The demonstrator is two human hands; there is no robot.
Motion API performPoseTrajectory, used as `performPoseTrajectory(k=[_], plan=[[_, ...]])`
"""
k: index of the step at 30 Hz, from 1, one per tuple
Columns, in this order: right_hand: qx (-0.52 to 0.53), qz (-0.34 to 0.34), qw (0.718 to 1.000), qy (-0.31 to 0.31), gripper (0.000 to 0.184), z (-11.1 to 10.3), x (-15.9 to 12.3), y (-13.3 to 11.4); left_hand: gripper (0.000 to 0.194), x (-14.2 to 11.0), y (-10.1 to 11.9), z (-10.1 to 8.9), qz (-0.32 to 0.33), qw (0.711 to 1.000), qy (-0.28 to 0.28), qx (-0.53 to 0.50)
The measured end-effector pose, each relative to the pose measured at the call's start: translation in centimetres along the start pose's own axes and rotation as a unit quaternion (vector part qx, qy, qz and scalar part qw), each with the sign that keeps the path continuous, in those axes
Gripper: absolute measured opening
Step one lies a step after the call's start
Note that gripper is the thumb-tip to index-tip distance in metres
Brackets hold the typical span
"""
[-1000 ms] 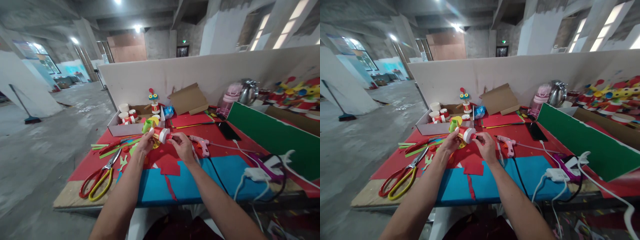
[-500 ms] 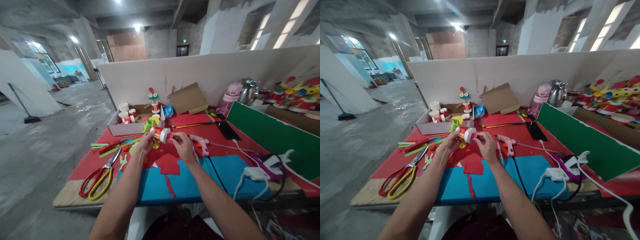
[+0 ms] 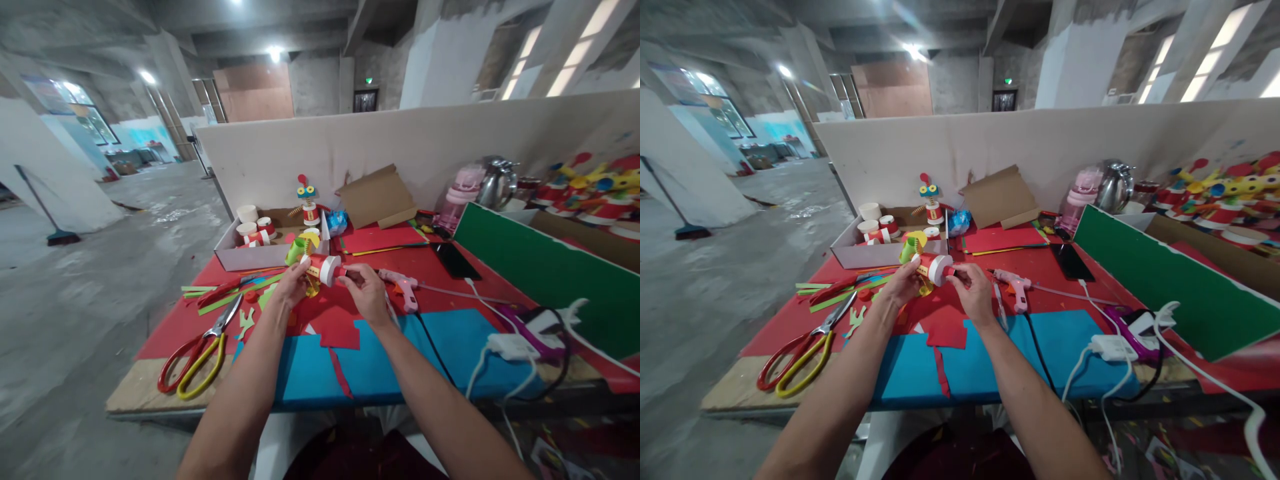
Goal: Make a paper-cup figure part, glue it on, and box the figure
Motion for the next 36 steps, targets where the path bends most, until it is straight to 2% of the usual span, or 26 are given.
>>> performPoseTrajectory(k=[4, 10, 36], plan=[[-0.003, 0.002, 1.000, -0.003, 0.011, -0.01, -0.01, 0.15, 0.022, 0.05, -0.07, -0.06, 0.005, 1.000, 0.008, 0.005], [0.011, 0.005, 1.000, -0.005, 0.011, 0.03, -0.12, 0.33, 0.027, 0.11, -0.17, -0.11, 0.005, 1.000, -0.006, 0.002], [0.006, 0.000, 1.000, -0.005, 0.011, 0.07, -0.23, 0.41, 0.034, 0.24, -0.32, -0.33, 0.013, 1.000, -0.003, 0.007]])
Point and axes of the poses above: each hand's wrist, its own x-axis towards the middle knuckle, its own z-axis out of the palm, y = z × x, the point moved 1 cm from there along x, towards the middle knuckle, and after that the axes turned 5 degrees about -z, right-handed, at the moved point
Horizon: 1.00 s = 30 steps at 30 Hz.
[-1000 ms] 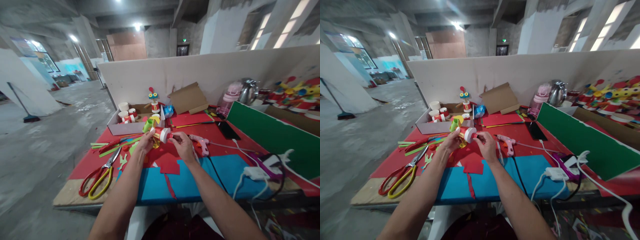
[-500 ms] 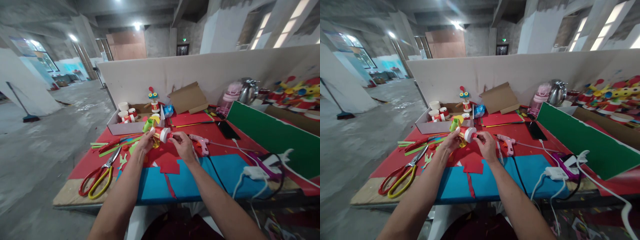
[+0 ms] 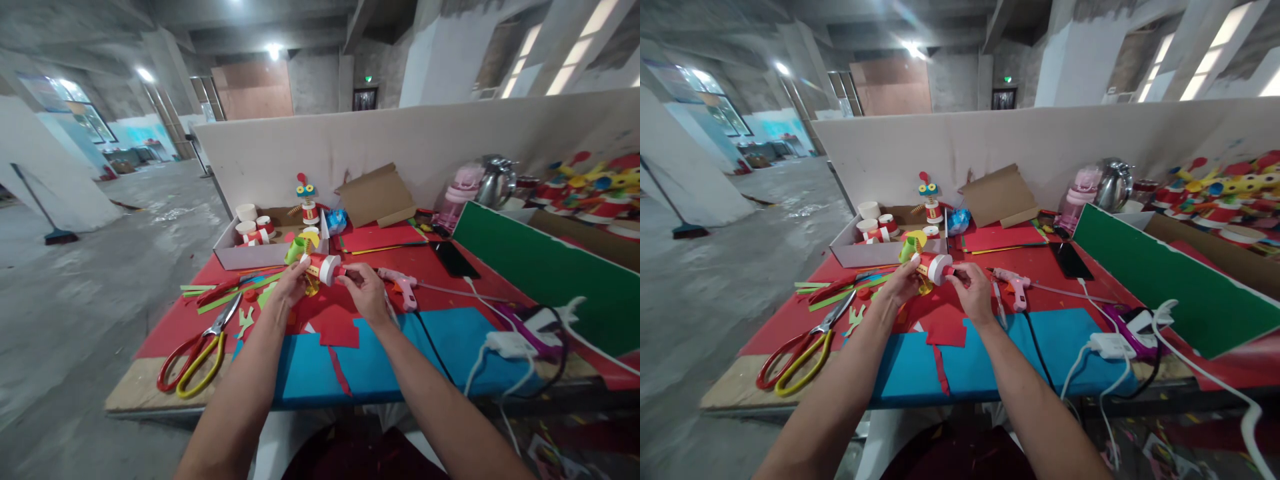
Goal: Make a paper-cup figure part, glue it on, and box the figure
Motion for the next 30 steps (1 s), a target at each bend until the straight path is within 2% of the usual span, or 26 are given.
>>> performPoseTrajectory(k=[22, 27, 30], plan=[[0.006, 0.005, 1.000, 0.000, 0.012, 0.1, -0.1, 0.2, 0.034, -0.2, 0.3, 0.1, 0.005, 0.999, 0.001, 0.036], [0.014, 0.032, 0.999, -0.018, 0.019, 0.4, -0.1, 0.2, 0.030, -0.3, 1.2, 0.5, 0.033, 0.997, 0.025, 0.062], [0.014, 0.053, 0.998, -0.023, 0.036, 0.3, -0.2, -0.2, 0.033, -0.6, 2.2, 1.0, 0.059, 0.992, 0.042, 0.104]])
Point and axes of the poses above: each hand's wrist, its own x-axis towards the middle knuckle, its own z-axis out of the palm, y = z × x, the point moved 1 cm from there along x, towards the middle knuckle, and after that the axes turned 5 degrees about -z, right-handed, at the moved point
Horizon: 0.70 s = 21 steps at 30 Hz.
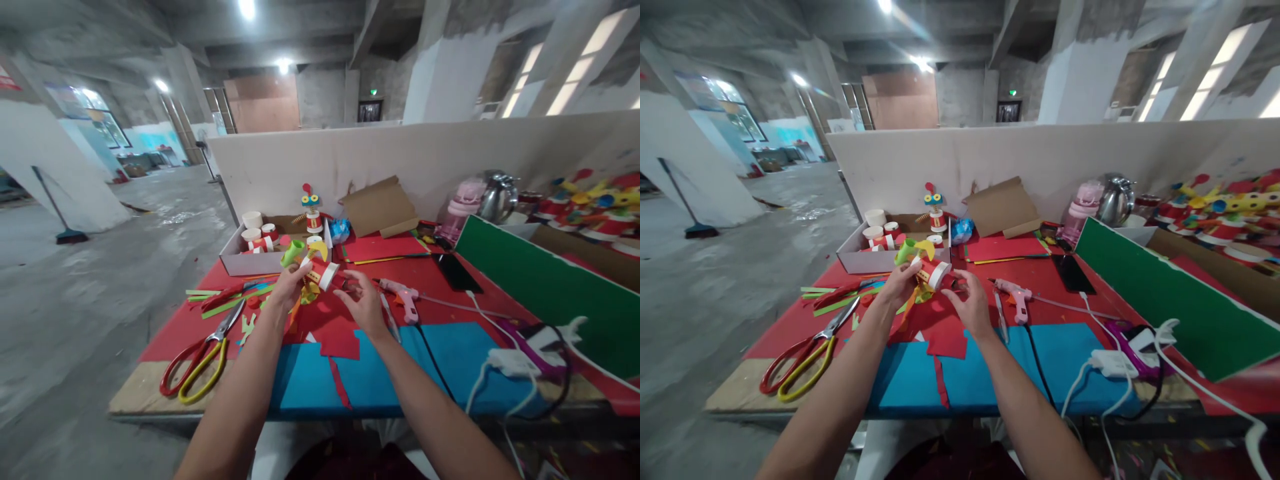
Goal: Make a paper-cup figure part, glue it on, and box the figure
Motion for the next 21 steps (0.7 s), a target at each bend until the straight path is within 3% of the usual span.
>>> performPoseTrajectory(k=[3, 6, 9, 12, 15, 18, 21], plan=[[-0.016, 0.022, 0.999, 0.020, 0.048, -0.3, -0.2, -0.2, 0.036, -0.3, 2.0, 0.2, 0.036, 0.996, 0.017, 0.080], [-0.019, 0.045, 0.998, 0.036, 0.041, -0.4, -0.5, -0.1, 0.041, 0.1, 5.4, 0.2, 0.088, 0.985, 0.019, 0.145], [0.002, 0.064, 0.998, 0.007, 0.033, -0.1, -0.9, 0.1, 0.043, 2.1, 9.7, -0.2, 0.134, 0.973, 0.027, 0.186], [-0.001, 0.069, 0.997, -0.028, 0.029, 0.4, -1.2, -0.1, 0.038, 5.9, 13.6, -1.0, 0.168, 0.963, 0.028, 0.209], [-0.011, 0.068, 0.995, -0.065, 0.027, 0.8, -1.5, -0.5, 0.033, 10.8, 16.1, -2.4, 0.177, 0.949, 0.049, 0.255], [-0.026, 0.075, 0.993, -0.083, 0.026, 0.8, -1.5, -0.7, 0.037, 15.4, 16.6, -4.0, 0.195, 0.929, 0.094, 0.301], [-0.035, 0.071, 0.994, -0.077, 0.025, 0.6, -1.2, -0.6, 0.044, 18.8, 15.5, -5.4, 0.183, 0.904, 0.135, 0.363]])
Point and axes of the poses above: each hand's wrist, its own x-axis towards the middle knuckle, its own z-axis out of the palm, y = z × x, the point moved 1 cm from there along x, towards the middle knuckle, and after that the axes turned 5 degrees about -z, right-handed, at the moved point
